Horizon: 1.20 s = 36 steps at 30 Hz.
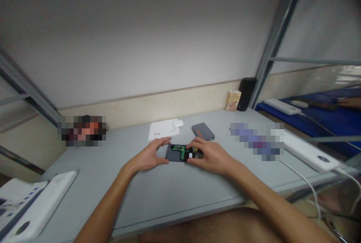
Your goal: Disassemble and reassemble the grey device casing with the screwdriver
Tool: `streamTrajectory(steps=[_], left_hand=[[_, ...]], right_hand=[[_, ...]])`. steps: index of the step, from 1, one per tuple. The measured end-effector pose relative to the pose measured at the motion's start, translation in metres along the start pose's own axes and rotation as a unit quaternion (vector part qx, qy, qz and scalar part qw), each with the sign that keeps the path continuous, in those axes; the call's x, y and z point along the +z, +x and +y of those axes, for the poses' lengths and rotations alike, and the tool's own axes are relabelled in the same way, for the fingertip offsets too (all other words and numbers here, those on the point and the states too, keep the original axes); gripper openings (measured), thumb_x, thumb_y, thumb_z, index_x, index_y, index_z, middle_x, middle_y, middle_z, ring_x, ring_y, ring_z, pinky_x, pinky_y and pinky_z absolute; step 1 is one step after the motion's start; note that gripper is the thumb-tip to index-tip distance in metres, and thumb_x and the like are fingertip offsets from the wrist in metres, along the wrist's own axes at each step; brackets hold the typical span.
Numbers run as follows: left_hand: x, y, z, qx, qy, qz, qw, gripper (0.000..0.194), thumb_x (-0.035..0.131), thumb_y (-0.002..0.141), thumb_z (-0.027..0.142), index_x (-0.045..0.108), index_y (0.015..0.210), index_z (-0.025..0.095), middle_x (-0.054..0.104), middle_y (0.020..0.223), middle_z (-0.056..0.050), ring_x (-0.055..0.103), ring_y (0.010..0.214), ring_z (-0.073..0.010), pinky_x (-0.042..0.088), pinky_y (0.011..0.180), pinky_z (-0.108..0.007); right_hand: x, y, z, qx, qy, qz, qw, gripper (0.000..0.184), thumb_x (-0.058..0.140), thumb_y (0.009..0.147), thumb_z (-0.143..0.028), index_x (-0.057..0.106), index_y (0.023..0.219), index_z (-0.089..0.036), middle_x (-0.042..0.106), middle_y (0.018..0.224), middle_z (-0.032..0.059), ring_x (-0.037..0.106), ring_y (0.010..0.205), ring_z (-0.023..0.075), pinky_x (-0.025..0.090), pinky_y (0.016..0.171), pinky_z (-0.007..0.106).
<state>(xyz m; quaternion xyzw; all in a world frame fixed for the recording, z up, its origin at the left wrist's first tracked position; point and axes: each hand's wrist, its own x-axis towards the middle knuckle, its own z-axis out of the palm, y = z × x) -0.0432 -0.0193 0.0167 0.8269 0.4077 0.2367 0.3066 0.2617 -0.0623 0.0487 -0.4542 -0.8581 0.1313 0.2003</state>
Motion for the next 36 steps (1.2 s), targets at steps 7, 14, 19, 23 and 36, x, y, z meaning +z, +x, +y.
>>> streamTrajectory(steps=[7, 14, 19, 23, 36], left_hand=[[0.008, 0.004, 0.000, 0.007, -0.032, 0.015, 0.999, 0.084, 0.088, 0.073, 0.036, 0.049, 0.147, 0.028, 0.051, 0.152, -0.013, 0.053, 0.138, -0.0288, 0.038, 0.120, -0.049], [0.008, 0.005, -0.004, 0.003, -0.096, -0.002, 0.995, 0.089, 0.088, 0.073, 0.030, 0.045, 0.150, 0.027, 0.053, 0.151, -0.014, 0.053, 0.139, -0.0290, 0.040, 0.119, -0.050], [0.007, 0.006, -0.004, 0.001, -0.071, -0.005, 0.997, 0.086, 0.088, 0.073, 0.032, 0.048, 0.149, 0.028, 0.052, 0.152, -0.014, 0.050, 0.142, -0.0295, 0.036, 0.121, -0.052], [0.007, 0.005, -0.004, 0.002, -0.080, -0.013, 0.997, 0.087, 0.088, 0.073, 0.030, 0.046, 0.150, 0.028, 0.053, 0.152, -0.013, 0.050, 0.142, -0.0286, 0.035, 0.121, -0.053], [0.003, 0.005, 0.004, -0.020, 0.004, 0.003, 1.000, 0.079, 0.090, 0.069, 0.034, 0.057, 0.140, 0.028, 0.060, 0.137, -0.010, 0.059, 0.122, -0.0278, 0.047, 0.109, -0.048]], right_hand=[[0.006, 0.004, -0.001, -0.003, -0.017, 0.011, 1.000, 0.038, 0.068, 0.089, -0.053, 0.067, 0.117, -0.028, 0.068, 0.118, 0.0030, 0.069, 0.085, 0.0200, 0.049, 0.076, 0.031], [0.009, 0.003, 0.007, -0.017, -0.021, -0.003, 1.000, 0.038, 0.069, 0.088, -0.053, 0.065, 0.118, -0.030, 0.068, 0.117, 0.0020, 0.069, 0.084, 0.0198, 0.049, 0.075, 0.031], [0.009, 0.002, 0.007, -0.014, -0.025, 0.000, 1.000, 0.039, 0.069, 0.088, -0.053, 0.065, 0.117, -0.028, 0.068, 0.117, 0.0025, 0.069, 0.086, 0.0201, 0.049, 0.076, 0.031], [0.009, 0.002, 0.008, -0.020, -0.023, -0.006, 1.000, 0.038, 0.069, 0.088, -0.053, 0.065, 0.118, -0.029, 0.068, 0.119, 0.0019, 0.070, 0.087, 0.0205, 0.049, 0.076, 0.031], [0.011, 0.002, 0.005, -0.029, -0.043, -0.021, 0.998, 0.046, 0.071, 0.087, -0.053, 0.063, 0.125, -0.029, 0.062, 0.130, 0.0050, 0.069, 0.083, 0.0204, 0.052, 0.076, 0.033]])
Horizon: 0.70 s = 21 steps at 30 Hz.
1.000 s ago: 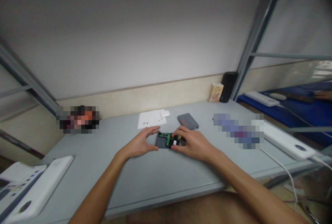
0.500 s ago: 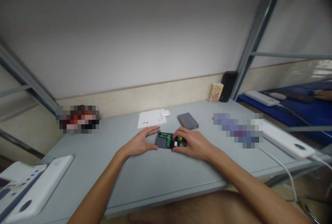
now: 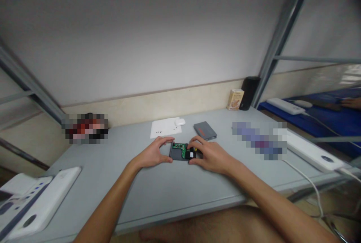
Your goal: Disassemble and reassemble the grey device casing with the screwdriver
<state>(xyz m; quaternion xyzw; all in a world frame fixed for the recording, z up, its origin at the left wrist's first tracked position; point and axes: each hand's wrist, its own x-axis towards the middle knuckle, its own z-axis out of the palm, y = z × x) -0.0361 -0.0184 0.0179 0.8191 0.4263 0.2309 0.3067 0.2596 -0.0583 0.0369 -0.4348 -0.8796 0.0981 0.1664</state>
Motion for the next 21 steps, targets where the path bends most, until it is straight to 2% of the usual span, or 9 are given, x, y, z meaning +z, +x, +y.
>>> streamTrajectory(steps=[4, 7, 9, 12, 13, 14, 16, 18, 21], left_hand=[[0.000, -0.002, 0.003, 0.008, 0.028, -0.005, 1.000, 0.079, 0.091, 0.068, 0.036, 0.057, 0.139, 0.030, 0.058, 0.131, -0.008, 0.055, 0.124, -0.0283, 0.042, 0.113, -0.050], [0.000, -0.003, 0.007, 0.029, 0.041, -0.005, 0.999, 0.073, 0.091, 0.068, 0.038, 0.060, 0.134, 0.030, 0.058, 0.128, -0.007, 0.051, 0.125, -0.0291, 0.039, 0.115, -0.051], [0.000, -0.003, 0.010, 0.039, 0.052, -0.004, 0.998, 0.069, 0.090, 0.069, 0.039, 0.060, 0.130, 0.029, 0.059, 0.125, -0.007, 0.050, 0.125, -0.0296, 0.039, 0.114, -0.051], [0.000, -0.004, 0.016, 0.056, 0.064, -0.005, 0.996, 0.064, 0.088, 0.071, 0.040, 0.060, 0.128, 0.028, 0.059, 0.124, -0.007, 0.049, 0.124, -0.0295, 0.038, 0.113, -0.050], [0.001, -0.004, 0.018, 0.060, 0.068, -0.006, 0.996, 0.064, 0.087, 0.073, 0.041, 0.060, 0.129, 0.028, 0.058, 0.126, -0.007, 0.049, 0.124, -0.0295, 0.038, 0.113, -0.050], [0.002, -0.004, 0.020, 0.062, 0.073, -0.008, 0.995, 0.064, 0.086, 0.074, 0.043, 0.059, 0.131, 0.028, 0.058, 0.128, -0.008, 0.048, 0.125, -0.0297, 0.038, 0.113, -0.050], [0.004, -0.004, 0.024, 0.066, 0.086, -0.008, 0.994, 0.065, 0.082, 0.078, 0.048, 0.056, 0.135, 0.028, 0.056, 0.133, -0.009, 0.047, 0.127, -0.0303, 0.037, 0.113, -0.051], [0.008, -0.003, 0.029, 0.072, 0.099, 0.001, 0.992, 0.063, 0.077, 0.083, 0.050, 0.054, 0.137, 0.027, 0.055, 0.136, -0.010, 0.046, 0.128, -0.0303, 0.036, 0.113, -0.051], [0.015, -0.001, 0.036, 0.081, 0.116, 0.019, 0.990, 0.055, 0.073, 0.087, 0.047, 0.055, 0.135, 0.026, 0.057, 0.134, -0.009, 0.047, 0.126, -0.0292, 0.035, 0.113, -0.049]], right_hand=[[-0.007, -0.001, -0.001, 0.004, 0.036, 0.023, 0.999, 0.047, 0.068, 0.090, -0.049, 0.060, 0.133, -0.031, 0.059, 0.134, 0.0071, 0.069, 0.091, 0.0224, 0.053, 0.081, 0.036], [-0.021, 0.000, -0.004, 0.025, 0.129, 0.118, 0.984, 0.033, 0.053, 0.100, -0.041, 0.061, 0.130, -0.030, 0.065, 0.120, 0.0069, 0.067, 0.098, 0.0222, 0.052, 0.088, 0.037], [-0.034, 0.003, -0.008, 0.046, 0.233, 0.205, 0.950, 0.029, 0.046, 0.103, -0.041, 0.062, 0.123, -0.028, 0.067, 0.103, 0.0043, 0.066, 0.086, 0.0193, 0.052, 0.083, 0.034], [-0.053, 0.015, -0.011, 0.061, 0.379, 0.322, 0.865, 0.030, 0.040, 0.103, -0.046, 0.054, 0.121, -0.026, 0.063, 0.095, 0.0024, 0.059, 0.066, 0.0155, 0.050, 0.067, 0.030], [-0.058, 0.022, -0.010, 0.057, 0.396, 0.352, 0.846, 0.030, 0.037, 0.104, -0.047, 0.053, 0.116, -0.025, 0.061, 0.092, 0.0019, 0.058, 0.066, 0.0154, 0.049, 0.066, 0.029], [-0.061, 0.029, -0.009, 0.058, 0.391, 0.372, 0.839, 0.031, 0.034, 0.104, -0.048, 0.054, 0.110, -0.024, 0.058, 0.086, 0.0013, 0.056, 0.067, 0.0159, 0.048, 0.067, 0.029], [-0.061, 0.046, -0.004, 0.077, 0.339, 0.394, 0.851, 0.039, 0.031, 0.105, -0.050, 0.057, 0.095, -0.023, 0.052, 0.077, 0.0005, 0.053, 0.069, 0.0171, 0.044, 0.066, 0.028], [-0.052, 0.063, 0.004, 0.100, 0.303, 0.390, 0.864, 0.044, 0.031, 0.104, -0.055, 0.056, 0.085, -0.023, 0.050, 0.071, -0.0001, 0.050, 0.068, 0.0178, 0.041, 0.065, 0.028], [-0.027, 0.081, 0.019, 0.129, 0.293, 0.348, 0.881, 0.045, 0.039, 0.101, -0.060, 0.061, 0.090, -0.023, 0.055, 0.069, -0.0012, 0.051, 0.065, 0.0173, 0.039, 0.063, 0.028]])
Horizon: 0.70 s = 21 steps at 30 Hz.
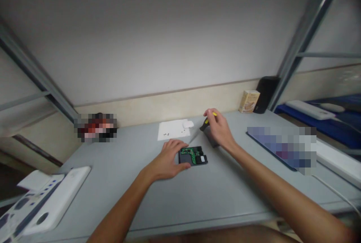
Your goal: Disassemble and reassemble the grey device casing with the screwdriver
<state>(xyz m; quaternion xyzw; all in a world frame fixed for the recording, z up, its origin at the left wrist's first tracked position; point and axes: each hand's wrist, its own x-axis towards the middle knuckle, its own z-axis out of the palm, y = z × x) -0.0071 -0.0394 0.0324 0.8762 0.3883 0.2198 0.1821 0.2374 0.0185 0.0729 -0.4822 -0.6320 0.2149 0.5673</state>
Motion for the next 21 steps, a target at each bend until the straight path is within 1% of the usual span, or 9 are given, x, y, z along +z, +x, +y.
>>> streamTrajectory(steps=[2, 4, 7, 10, 12, 13, 15, 17, 21], left_hand=[[0.003, 0.002, 0.005, 0.000, 0.010, -0.001, 1.000, 0.052, 0.073, 0.087, 0.045, 0.056, 0.133, 0.027, 0.060, 0.130, -0.008, 0.049, 0.122, -0.0289, 0.037, 0.109, -0.047], [0.005, 0.002, 0.007, -0.001, 0.017, -0.007, 1.000, 0.051, 0.074, 0.087, 0.044, 0.057, 0.131, 0.027, 0.061, 0.127, -0.008, 0.051, 0.118, -0.0289, 0.039, 0.106, -0.047], [0.008, 0.004, 0.007, -0.001, 0.012, 0.003, 1.000, 0.050, 0.069, 0.090, 0.047, 0.056, 0.134, 0.026, 0.062, 0.126, -0.008, 0.052, 0.117, -0.0282, 0.040, 0.105, -0.046], [0.012, 0.006, -0.002, -0.025, -0.018, 0.066, 0.997, 0.033, 0.050, 0.103, 0.041, 0.057, 0.131, 0.025, 0.064, 0.124, -0.008, 0.054, 0.118, -0.0249, 0.039, 0.107, -0.045], [0.015, 0.010, -0.010, -0.053, -0.038, 0.126, 0.990, 0.030, 0.038, 0.107, 0.036, 0.061, 0.124, 0.024, 0.066, 0.118, -0.007, 0.056, 0.115, -0.0224, 0.038, 0.108, -0.044], [0.016, 0.011, -0.015, -0.069, -0.044, 0.157, 0.984, 0.031, 0.037, 0.108, 0.034, 0.063, 0.120, 0.023, 0.067, 0.114, -0.006, 0.057, 0.111, -0.0216, 0.040, 0.107, -0.043], [0.018, 0.014, -0.025, -0.102, -0.049, 0.212, 0.971, 0.027, 0.044, 0.105, 0.035, 0.065, 0.115, 0.021, 0.067, 0.106, -0.006, 0.059, 0.100, -0.0206, 0.044, 0.099, -0.040], [0.020, 0.016, -0.034, -0.126, -0.049, 0.245, 0.960, 0.023, 0.053, 0.101, 0.035, 0.066, 0.113, 0.020, 0.067, 0.099, -0.005, 0.058, 0.090, -0.0193, 0.048, 0.090, -0.036], [0.024, 0.017, -0.044, -0.138, -0.061, 0.243, 0.958, 0.024, 0.063, 0.095, 0.035, 0.068, 0.113, 0.020, 0.067, 0.093, -0.003, 0.056, 0.081, -0.0173, 0.048, 0.082, -0.033]], right_hand=[[0.010, -0.001, 0.018, 0.021, -0.040, -0.038, 0.998, 0.044, 0.044, 0.099, -0.061, 0.066, 0.095, -0.023, 0.062, 0.072, -0.0004, 0.055, 0.065, 0.0177, 0.040, 0.066, 0.029], [0.015, -0.002, 0.033, 0.024, -0.083, -0.058, 0.995, 0.042, 0.047, 0.098, -0.060, 0.068, 0.100, -0.024, 0.067, 0.075, 0.0003, 0.059, 0.068, 0.0188, 0.041, 0.068, 0.029], [0.015, -0.003, 0.043, 0.019, -0.109, -0.077, 0.991, 0.041, 0.047, 0.098, -0.060, 0.069, 0.104, -0.025, 0.072, 0.082, 0.0017, 0.063, 0.073, 0.0204, 0.042, 0.071, 0.030], [0.013, -0.002, 0.044, 0.011, -0.105, -0.089, 0.990, 0.040, 0.047, 0.099, -0.059, 0.070, 0.104, -0.026, 0.074, 0.085, 0.0021, 0.065, 0.077, 0.0211, 0.044, 0.074, 0.031], [0.011, -0.001, 0.041, 0.005, -0.096, -0.088, 0.991, 0.039, 0.048, 0.099, -0.058, 0.070, 0.102, -0.025, 0.074, 0.085, 0.0021, 0.065, 0.078, 0.0211, 0.045, 0.076, 0.031], [0.010, -0.001, 0.040, 0.004, -0.085, -0.085, 0.993, 0.039, 0.049, 0.099, -0.057, 0.069, 0.101, -0.025, 0.074, 0.086, 0.0021, 0.065, 0.079, 0.0208, 0.045, 0.076, 0.031], [0.007, -0.001, 0.037, 0.007, -0.042, -0.078, 0.996, 0.039, 0.049, 0.099, -0.057, 0.069, 0.099, -0.023, 0.072, 0.085, 0.0021, 0.065, 0.079, 0.0199, 0.045, 0.074, 0.030], [0.005, -0.003, 0.034, 0.020, 0.014, -0.071, 0.997, 0.040, 0.048, 0.099, -0.057, 0.068, 0.097, -0.022, 0.070, 0.083, 0.0017, 0.063, 0.075, 0.0181, 0.046, 0.070, 0.028], [0.004, -0.007, 0.027, 0.038, 0.067, -0.086, 0.993, 0.043, 0.047, 0.099, -0.058, 0.068, 0.096, -0.021, 0.066, 0.076, 0.0004, 0.056, 0.064, 0.0145, 0.043, 0.061, 0.026]])
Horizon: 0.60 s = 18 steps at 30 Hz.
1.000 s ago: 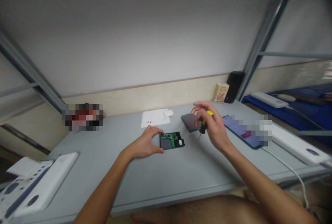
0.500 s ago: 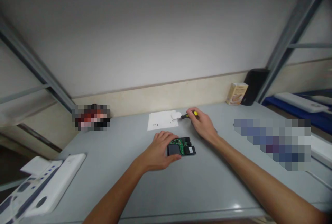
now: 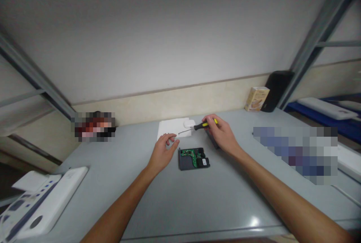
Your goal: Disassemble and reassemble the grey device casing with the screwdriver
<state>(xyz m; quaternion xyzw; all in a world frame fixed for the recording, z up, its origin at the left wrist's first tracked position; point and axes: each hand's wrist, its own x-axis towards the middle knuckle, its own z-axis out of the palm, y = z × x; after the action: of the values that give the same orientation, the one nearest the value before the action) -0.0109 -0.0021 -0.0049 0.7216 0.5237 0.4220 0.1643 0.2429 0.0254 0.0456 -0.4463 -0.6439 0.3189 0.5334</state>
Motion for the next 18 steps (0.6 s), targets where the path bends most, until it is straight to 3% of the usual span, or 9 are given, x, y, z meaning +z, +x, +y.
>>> streamTrajectory(steps=[8, 18], left_hand=[[-0.0030, 0.0006, 0.0007, 0.030, 0.002, -0.012, 0.999, 0.016, 0.063, 0.096, 0.032, 0.075, 0.093, 0.021, 0.069, 0.083, -0.002, 0.058, 0.079, -0.0184, 0.047, 0.080, -0.032], [-0.0055, 0.0011, 0.0033, 0.102, 0.024, -0.023, 0.994, 0.017, 0.059, 0.100, 0.029, 0.073, 0.096, 0.021, 0.074, 0.095, -0.004, 0.062, 0.094, -0.0210, 0.047, 0.090, -0.037]], right_hand=[[0.0058, -0.0081, -0.0053, -0.013, -0.004, -0.045, 0.999, 0.041, 0.046, 0.100, -0.055, 0.069, 0.097, -0.021, 0.065, 0.078, 0.0004, 0.056, 0.065, 0.0141, 0.042, 0.061, 0.026], [0.0034, -0.0083, -0.0059, -0.012, -0.012, -0.043, 0.999, 0.040, 0.046, 0.101, -0.054, 0.068, 0.096, -0.021, 0.066, 0.078, 0.0009, 0.059, 0.069, 0.0156, 0.044, 0.066, 0.027]])
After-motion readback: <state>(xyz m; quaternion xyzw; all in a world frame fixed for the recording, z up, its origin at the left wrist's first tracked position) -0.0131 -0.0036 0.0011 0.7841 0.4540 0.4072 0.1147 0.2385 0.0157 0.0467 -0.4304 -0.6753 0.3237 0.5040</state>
